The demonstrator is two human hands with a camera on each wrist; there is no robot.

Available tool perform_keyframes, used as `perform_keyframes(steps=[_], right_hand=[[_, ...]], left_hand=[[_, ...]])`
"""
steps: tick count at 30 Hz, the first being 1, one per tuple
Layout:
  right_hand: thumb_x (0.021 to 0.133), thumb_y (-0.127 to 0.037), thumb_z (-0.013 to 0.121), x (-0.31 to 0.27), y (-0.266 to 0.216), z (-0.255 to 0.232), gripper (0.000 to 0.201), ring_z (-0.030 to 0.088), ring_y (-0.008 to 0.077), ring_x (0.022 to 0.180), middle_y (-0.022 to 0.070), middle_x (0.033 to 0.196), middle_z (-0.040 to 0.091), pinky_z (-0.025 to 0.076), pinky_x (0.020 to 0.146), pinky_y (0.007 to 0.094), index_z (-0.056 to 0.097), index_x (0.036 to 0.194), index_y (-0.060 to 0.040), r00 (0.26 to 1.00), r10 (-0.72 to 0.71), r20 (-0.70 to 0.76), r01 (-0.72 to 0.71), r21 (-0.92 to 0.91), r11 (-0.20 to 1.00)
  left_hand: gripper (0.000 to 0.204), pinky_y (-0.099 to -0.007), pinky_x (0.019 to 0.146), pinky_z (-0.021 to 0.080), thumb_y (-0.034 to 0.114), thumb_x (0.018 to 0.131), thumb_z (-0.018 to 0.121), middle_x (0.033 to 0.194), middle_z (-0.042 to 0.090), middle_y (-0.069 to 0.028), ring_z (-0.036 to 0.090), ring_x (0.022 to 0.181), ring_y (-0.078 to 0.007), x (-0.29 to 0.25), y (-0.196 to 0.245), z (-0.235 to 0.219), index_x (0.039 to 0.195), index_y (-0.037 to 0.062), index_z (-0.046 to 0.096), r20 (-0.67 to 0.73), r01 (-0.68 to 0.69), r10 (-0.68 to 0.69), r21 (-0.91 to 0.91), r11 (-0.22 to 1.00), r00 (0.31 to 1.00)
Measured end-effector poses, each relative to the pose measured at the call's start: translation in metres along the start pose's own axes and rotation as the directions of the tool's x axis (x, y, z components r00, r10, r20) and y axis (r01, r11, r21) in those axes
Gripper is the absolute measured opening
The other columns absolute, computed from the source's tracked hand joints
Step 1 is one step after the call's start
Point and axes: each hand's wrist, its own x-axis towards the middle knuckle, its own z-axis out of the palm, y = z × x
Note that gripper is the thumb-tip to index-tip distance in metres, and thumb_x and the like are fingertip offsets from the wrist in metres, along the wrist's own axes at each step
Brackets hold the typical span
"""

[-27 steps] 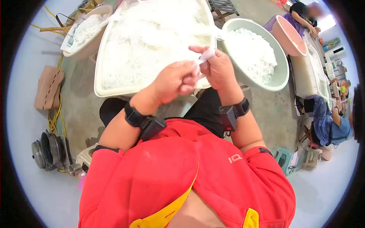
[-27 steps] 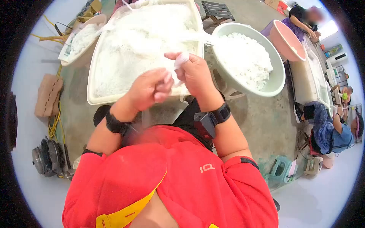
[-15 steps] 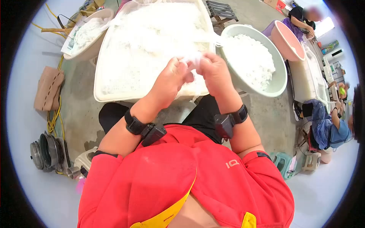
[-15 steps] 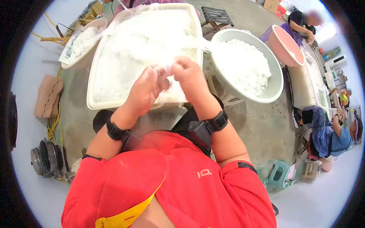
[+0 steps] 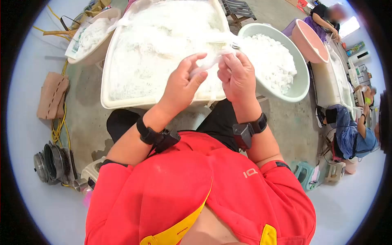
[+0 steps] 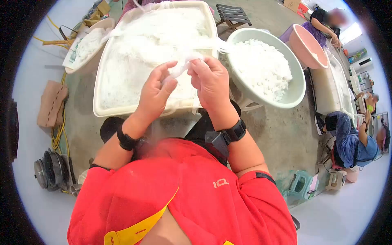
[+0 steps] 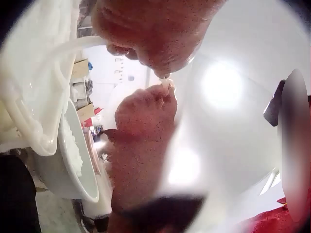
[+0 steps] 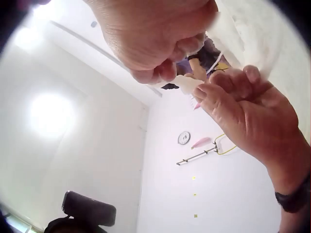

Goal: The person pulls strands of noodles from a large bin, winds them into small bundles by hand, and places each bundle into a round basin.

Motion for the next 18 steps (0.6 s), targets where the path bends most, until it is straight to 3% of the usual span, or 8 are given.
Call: perform_keyframes(steps=[3, 5, 8, 9, 12, 13, 15, 18], right_hand=[[0.087, -0.016, 0.055, -0.001, 0.001, -0.006, 0.014, 0.040, 0.0038, 0.050, 0.0019, 0.072, 0.056, 0.028, 0.044, 0.0183, 0.059, 0.090, -0.0021, 0.998, 0.066, -0.017, -0.068, -0.120, 0.990], [0.088, -0.020, 0.053, 0.001, -0.001, -0.016, 0.021, 0.044, 0.0056, 0.055, 0.0029, 0.076, 0.058, 0.033, 0.047, 0.0194, 0.059, 0.094, -0.0008, 0.982, 0.188, -0.030, -0.188, -0.316, 0.930], [0.090, -0.027, 0.050, 0.000, 0.005, -0.011, 0.032, 0.051, 0.0093, 0.067, 0.0047, 0.085, 0.061, 0.041, 0.058, 0.0224, 0.058, 0.102, 0.0011, 0.984, 0.143, -0.108, -0.177, -0.458, 0.871], [0.092, -0.031, 0.046, -0.004, 0.008, -0.006, 0.038, 0.052, 0.0113, 0.076, 0.0052, 0.092, 0.062, 0.043, 0.067, 0.0250, 0.056, 0.109, 0.0022, 0.992, 0.122, -0.035, -0.124, -0.467, 0.875], [0.093, -0.033, 0.045, -0.008, 0.013, -0.003, 0.038, 0.052, 0.0108, 0.076, 0.0052, 0.092, 0.061, 0.043, 0.069, 0.0248, 0.057, 0.105, 0.0018, 0.951, 0.211, 0.224, -0.090, -0.452, 0.887], [0.095, -0.031, 0.042, -0.006, 0.014, -0.005, 0.037, 0.052, 0.0105, 0.076, 0.0052, 0.090, 0.060, 0.044, 0.073, 0.0261, 0.058, 0.101, 0.0016, 0.965, 0.200, 0.171, -0.093, -0.490, 0.867], [0.095, -0.031, 0.041, 0.001, 0.017, -0.007, 0.035, 0.052, 0.0118, 0.076, 0.0071, 0.091, 0.059, 0.045, 0.073, 0.0279, 0.057, 0.098, 0.0003, 0.990, 0.116, 0.083, -0.094, -0.238, 0.967], [0.096, -0.033, 0.040, 0.001, 0.012, -0.003, 0.031, 0.051, 0.0145, 0.069, 0.0093, 0.089, 0.056, 0.046, 0.069, 0.0305, 0.053, 0.093, -0.0053, 0.989, 0.145, -0.032, -0.134, 0.232, 0.964]], left_hand=[[0.024, -0.0252, 0.060, 0.044, 0.015, 0.083, 0.064, 0.077, 0.060, -0.0056, 0.053, 0.065, -0.0109, 0.002, 0.004, 0.000, 0.101, 0.0006, 0.060, -0.161, -0.157, 0.182, 0.157, 0.975, 0.970], [0.021, -0.0255, 0.059, 0.044, 0.016, 0.083, 0.064, 0.079, 0.061, -0.0079, 0.053, 0.064, -0.0123, 0.004, 0.001, -0.003, 0.096, 0.0001, 0.061, -0.193, -0.128, 0.156, 0.150, 0.980, 0.969], [0.021, -0.0258, 0.059, 0.044, 0.016, 0.083, 0.063, 0.080, 0.062, -0.0102, 0.053, 0.063, -0.0136, 0.008, 0.007, -0.006, 0.095, -0.0007, 0.061, -0.200, -0.107, 0.150, 0.209, 0.972, 0.968], [0.021, -0.0259, 0.059, 0.045, 0.016, 0.084, 0.063, 0.080, 0.062, -0.0107, 0.054, 0.063, -0.0140, 0.008, 0.009, -0.006, 0.096, -0.0009, 0.060, -0.197, -0.102, 0.151, 0.240, 0.966, 0.969], [0.022, -0.0259, 0.060, 0.045, 0.020, 0.089, 0.056, 0.077, 0.059, -0.0086, 0.053, 0.064, -0.0134, 0.007, -0.002, -0.002, 0.092, -0.0016, 0.057, -0.146, -0.111, 0.130, 0.131, 0.985, 0.981], [0.023, -0.0255, 0.061, 0.044, 0.022, 0.090, 0.053, 0.077, 0.058, -0.0066, 0.052, 0.067, -0.0124, 0.005, -0.007, -0.001, 0.091, -0.0003, 0.055, -0.075, 0.005, -0.004, 0.005, 1.000, 0.997], [0.026, -0.0247, 0.064, 0.042, 0.027, 0.094, 0.045, 0.075, 0.054, -0.0026, 0.052, 0.071, -0.0103, 0.000, -0.015, 0.001, 0.089, 0.0025, 0.052, 0.115, 0.252, -0.231, -0.215, 0.944, 0.966], [0.028, -0.0286, 0.060, 0.040, 0.023, 0.093, 0.037, 0.071, 0.049, -0.0030, 0.050, 0.066, -0.0140, -0.014, -0.026, 0.013, 0.078, 0.0032, 0.050, 0.337, 0.428, -0.311, -0.365, 0.827, 0.889]])
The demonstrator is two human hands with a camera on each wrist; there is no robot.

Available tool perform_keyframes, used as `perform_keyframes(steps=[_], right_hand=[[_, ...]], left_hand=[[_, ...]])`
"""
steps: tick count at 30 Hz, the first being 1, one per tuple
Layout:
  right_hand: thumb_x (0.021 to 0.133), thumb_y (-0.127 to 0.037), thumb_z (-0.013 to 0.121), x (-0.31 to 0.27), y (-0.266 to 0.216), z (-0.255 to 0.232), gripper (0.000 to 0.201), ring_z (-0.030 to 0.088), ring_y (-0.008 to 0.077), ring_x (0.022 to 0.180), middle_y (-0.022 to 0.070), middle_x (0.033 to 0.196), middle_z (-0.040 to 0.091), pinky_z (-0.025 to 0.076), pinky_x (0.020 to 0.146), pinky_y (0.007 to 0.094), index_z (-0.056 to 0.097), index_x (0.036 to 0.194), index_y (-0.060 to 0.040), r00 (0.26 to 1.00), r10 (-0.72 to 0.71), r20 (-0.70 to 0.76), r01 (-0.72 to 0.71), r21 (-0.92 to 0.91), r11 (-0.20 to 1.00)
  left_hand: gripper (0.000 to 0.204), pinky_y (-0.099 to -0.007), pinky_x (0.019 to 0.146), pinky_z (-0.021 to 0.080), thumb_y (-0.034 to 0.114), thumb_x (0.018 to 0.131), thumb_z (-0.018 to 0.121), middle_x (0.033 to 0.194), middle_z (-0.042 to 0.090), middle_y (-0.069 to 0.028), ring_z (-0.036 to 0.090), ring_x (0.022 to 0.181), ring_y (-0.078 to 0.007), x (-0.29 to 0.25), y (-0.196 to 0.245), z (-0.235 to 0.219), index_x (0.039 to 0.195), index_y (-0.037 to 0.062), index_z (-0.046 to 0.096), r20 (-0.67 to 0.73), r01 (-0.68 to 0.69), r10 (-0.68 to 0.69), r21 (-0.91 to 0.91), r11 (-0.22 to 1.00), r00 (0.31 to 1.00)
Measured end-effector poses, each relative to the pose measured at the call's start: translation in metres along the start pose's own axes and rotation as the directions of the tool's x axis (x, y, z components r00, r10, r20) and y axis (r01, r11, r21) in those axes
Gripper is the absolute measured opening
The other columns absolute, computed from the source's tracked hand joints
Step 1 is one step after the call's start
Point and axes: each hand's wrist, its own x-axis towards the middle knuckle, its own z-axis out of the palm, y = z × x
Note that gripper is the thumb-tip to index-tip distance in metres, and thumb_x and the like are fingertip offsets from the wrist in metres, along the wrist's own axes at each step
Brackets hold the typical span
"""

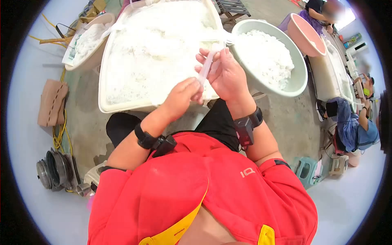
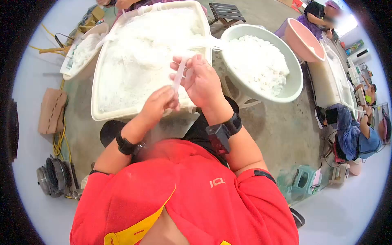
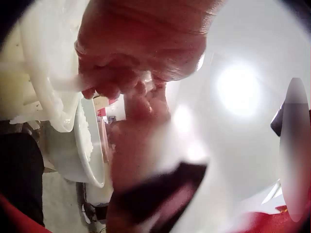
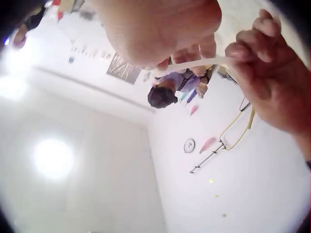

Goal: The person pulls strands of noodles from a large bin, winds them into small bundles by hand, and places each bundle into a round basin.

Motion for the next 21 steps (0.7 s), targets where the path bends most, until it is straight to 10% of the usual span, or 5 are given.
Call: perform_keyframes(steps=[10, 13, 16, 18, 21], right_hand=[[0.091, -0.018, 0.046, 0.008, -0.048, -0.071, 0.017, 0.047, 0.0112, 0.060, 0.0021, 0.071, 0.052, 0.036, 0.049, 0.0242, 0.052, 0.080, -0.0081, 0.972, -0.230, -0.045, 0.210, -0.270, 0.940], [0.090, -0.021, 0.046, 0.027, -0.091, -0.158, 0.025, 0.056, 0.0245, 0.080, 0.0117, 0.084, 0.058, 0.044, 0.069, 0.0341, 0.058, 0.089, 0.0017, 0.871, -0.479, -0.109, -0.241, -0.944, -0.224], [0.090, -0.020, 0.046, 0.030, -0.047, -0.174, 0.031, 0.054, 0.0222, 0.099, 0.0164, 0.104, 0.057, 0.042, 0.084, 0.0338, 0.054, 0.111, 0.0015, 0.781, -0.522, 0.343, -0.132, -0.726, -0.675], [0.088, -0.015, 0.048, 0.019, -0.019, -0.088, 0.041, 0.048, 0.0190, 0.111, 0.0173, 0.118, 0.051, 0.036, 0.095, 0.0322, 0.045, 0.126, -0.0004, 0.936, -0.126, 0.329, 0.352, -0.882, 0.313], [0.084, -0.007, 0.053, -0.011, 0.021, -0.022, 0.037, 0.054, 0.0132, 0.093, 0.0095, 0.103, 0.059, 0.042, 0.081, 0.0274, 0.051, 0.121, -0.0005, 0.945, 0.165, 0.283, 0.104, -0.736, 0.669]], left_hand=[[0.017, -0.0348, 0.052, 0.038, 0.014, 0.079, 0.044, 0.057, 0.044, -0.0145, 0.043, 0.052, -0.0219, 0.001, 0.000, -0.026, 0.071, 0.0008, 0.051, -0.223, -0.188, 0.388, 0.599, 0.779, 0.894], [0.020, -0.0303, 0.056, 0.038, 0.019, 0.087, 0.043, 0.062, 0.045, -0.0078, 0.043, 0.058, -0.0152, -0.003, -0.003, -0.051, 0.076, 0.0026, 0.047, -0.324, -0.260, 0.424, 0.444, 0.858, 0.846], [0.026, -0.0263, 0.062, 0.038, 0.028, 0.095, 0.039, 0.069, 0.045, -0.0015, 0.043, 0.065, -0.0108, 0.007, 0.000, -0.038, 0.081, 0.0069, 0.044, -0.379, -0.340, 0.350, 0.097, 0.936, 0.856], [0.029, -0.0270, 0.067, 0.039, 0.035, 0.096, 0.039, 0.071, 0.041, 0.0008, 0.047, 0.071, -0.0133, 0.011, 0.007, -0.020, 0.082, 0.0098, 0.040, -0.295, -0.249, 0.168, -0.264, 0.932, 0.940], [0.034, -0.0265, 0.060, 0.037, 0.040, 0.095, 0.038, 0.067, 0.035, 0.0014, 0.041, 0.063, -0.0113, 0.006, 0.041, -0.009, 0.075, 0.0125, 0.037, -0.199, -0.288, 0.211, -0.573, 0.767, 0.957]])
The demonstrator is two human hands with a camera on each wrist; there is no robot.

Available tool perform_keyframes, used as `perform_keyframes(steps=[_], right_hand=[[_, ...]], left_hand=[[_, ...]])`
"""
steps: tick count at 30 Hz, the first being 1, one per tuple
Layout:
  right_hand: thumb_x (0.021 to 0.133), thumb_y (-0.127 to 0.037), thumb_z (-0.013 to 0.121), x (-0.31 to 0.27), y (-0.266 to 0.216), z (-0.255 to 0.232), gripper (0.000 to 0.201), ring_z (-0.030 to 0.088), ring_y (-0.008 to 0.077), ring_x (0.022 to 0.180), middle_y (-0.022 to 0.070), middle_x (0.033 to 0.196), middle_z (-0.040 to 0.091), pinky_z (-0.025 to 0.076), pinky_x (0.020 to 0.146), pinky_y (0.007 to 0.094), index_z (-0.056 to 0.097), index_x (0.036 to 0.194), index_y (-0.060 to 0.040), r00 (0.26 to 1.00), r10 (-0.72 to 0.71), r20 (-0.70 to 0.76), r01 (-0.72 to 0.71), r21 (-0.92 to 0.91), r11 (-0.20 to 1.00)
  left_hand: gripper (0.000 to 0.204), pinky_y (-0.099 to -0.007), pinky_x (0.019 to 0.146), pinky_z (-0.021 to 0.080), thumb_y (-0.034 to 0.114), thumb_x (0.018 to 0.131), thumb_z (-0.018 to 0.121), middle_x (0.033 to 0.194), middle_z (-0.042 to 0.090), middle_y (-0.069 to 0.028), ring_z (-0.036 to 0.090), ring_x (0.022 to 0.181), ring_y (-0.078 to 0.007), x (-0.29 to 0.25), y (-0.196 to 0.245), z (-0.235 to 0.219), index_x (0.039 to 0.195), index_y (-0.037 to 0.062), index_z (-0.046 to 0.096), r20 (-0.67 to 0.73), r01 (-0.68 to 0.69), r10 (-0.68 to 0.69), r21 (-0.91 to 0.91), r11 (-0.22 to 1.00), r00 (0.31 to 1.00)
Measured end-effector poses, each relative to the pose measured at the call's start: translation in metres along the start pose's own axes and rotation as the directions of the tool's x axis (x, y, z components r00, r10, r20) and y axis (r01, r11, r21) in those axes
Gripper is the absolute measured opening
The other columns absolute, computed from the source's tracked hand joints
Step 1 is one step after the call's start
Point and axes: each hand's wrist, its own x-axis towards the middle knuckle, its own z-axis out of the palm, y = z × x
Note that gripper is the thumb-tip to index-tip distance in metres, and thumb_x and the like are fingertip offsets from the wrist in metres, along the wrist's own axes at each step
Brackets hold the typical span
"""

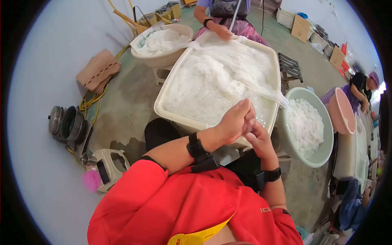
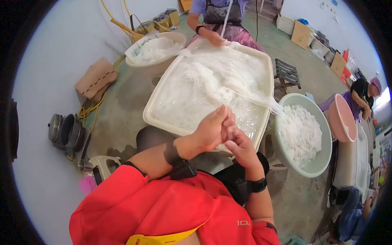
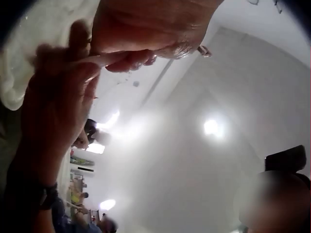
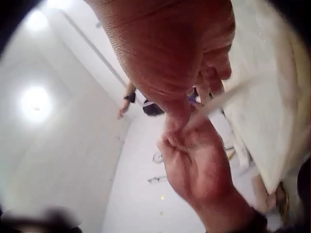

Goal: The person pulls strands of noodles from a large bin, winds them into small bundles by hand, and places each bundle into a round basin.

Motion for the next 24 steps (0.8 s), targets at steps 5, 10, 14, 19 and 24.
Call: perform_keyframes(steps=[5, 10, 14, 19, 24], right_hand=[[0.082, -0.006, 0.058, 0.007, -0.024, -0.007, 0.021, 0.055, 0.0077, 0.067, 0.0026, 0.077, 0.063, 0.041, 0.059, 0.0202, 0.062, 0.102, 0.0005, 0.992, 0.059, -0.112, -0.083, -0.226, 0.971], [0.079, -0.001, 0.061, 0.015, -0.033, 0.027, 0.013, 0.059, 0.0100, 0.069, 0.0050, 0.077, 0.064, 0.046, 0.064, 0.0220, 0.064, 0.091, 0.0032, 0.996, -0.084, -0.034, 0.075, -0.215, 0.974], [0.079, 0.003, 0.059, 0.001, -0.061, 0.008, 0.009, 0.061, 0.0126, 0.070, 0.0071, 0.077, 0.064, 0.048, 0.065, 0.0236, 0.064, 0.087, 0.0035, 0.984, -0.069, -0.164, 0.064, -0.038, 0.997], [0.076, 0.002, 0.062, 0.002, -0.071, 0.029, 0.009, 0.059, 0.0115, 0.067, 0.0067, 0.074, 0.064, 0.046, 0.062, 0.0231, 0.065, 0.085, 0.0027, 0.986, -0.114, 0.125, 0.154, -0.386, 0.910], [0.075, 0.001, 0.063, 0.003, -0.060, 0.031, 0.010, 0.057, 0.0101, 0.067, 0.0054, 0.071, 0.063, 0.044, 0.061, 0.0222, 0.066, 0.084, 0.0021, 0.989, -0.147, -0.024, 0.127, -0.383, 0.915]], left_hand=[[0.033, -0.0234, 0.053, 0.034, 0.040, 0.095, 0.039, 0.068, 0.038, 0.0032, 0.036, 0.057, -0.0080, -0.017, 0.050, -0.042, 0.078, 0.0124, 0.043, 0.058, -0.029, 0.035, -0.098, 0.995, 0.998], [0.035, -0.0299, 0.074, 0.042, 0.034, 0.093, 0.045, 0.094, 0.051, -0.0043, 0.049, 0.085, -0.0135, -0.047, -0.008, -0.037, 0.111, 0.0039, 0.048, -0.008, 0.064, -0.072, 0.568, 0.820, 0.997], [0.043, -0.0299, 0.083, 0.040, 0.036, 0.091, 0.048, 0.103, 0.051, -0.0092, 0.049, 0.089, -0.0218, -0.057, 0.030, -0.050, 0.118, 0.0027, 0.045, 0.197, -0.102, -0.469, 0.970, 0.221, 0.861], [0.033, -0.0338, 0.071, 0.043, 0.033, 0.089, 0.050, 0.086, 0.054, -0.0108, 0.053, 0.074, -0.0260, -0.059, 0.006, -0.045, 0.106, 0.0054, 0.053, 0.623, -0.536, 0.365, 0.782, -0.318, 0.692], [0.029, -0.0302, 0.069, 0.045, 0.033, 0.092, 0.046, 0.083, 0.055, -0.0097, 0.054, 0.072, -0.0197, -0.062, 0.010, -0.065, 0.101, 0.0056, 0.054, 0.314, -0.305, 0.001, 0.922, 0.240, 0.950]])
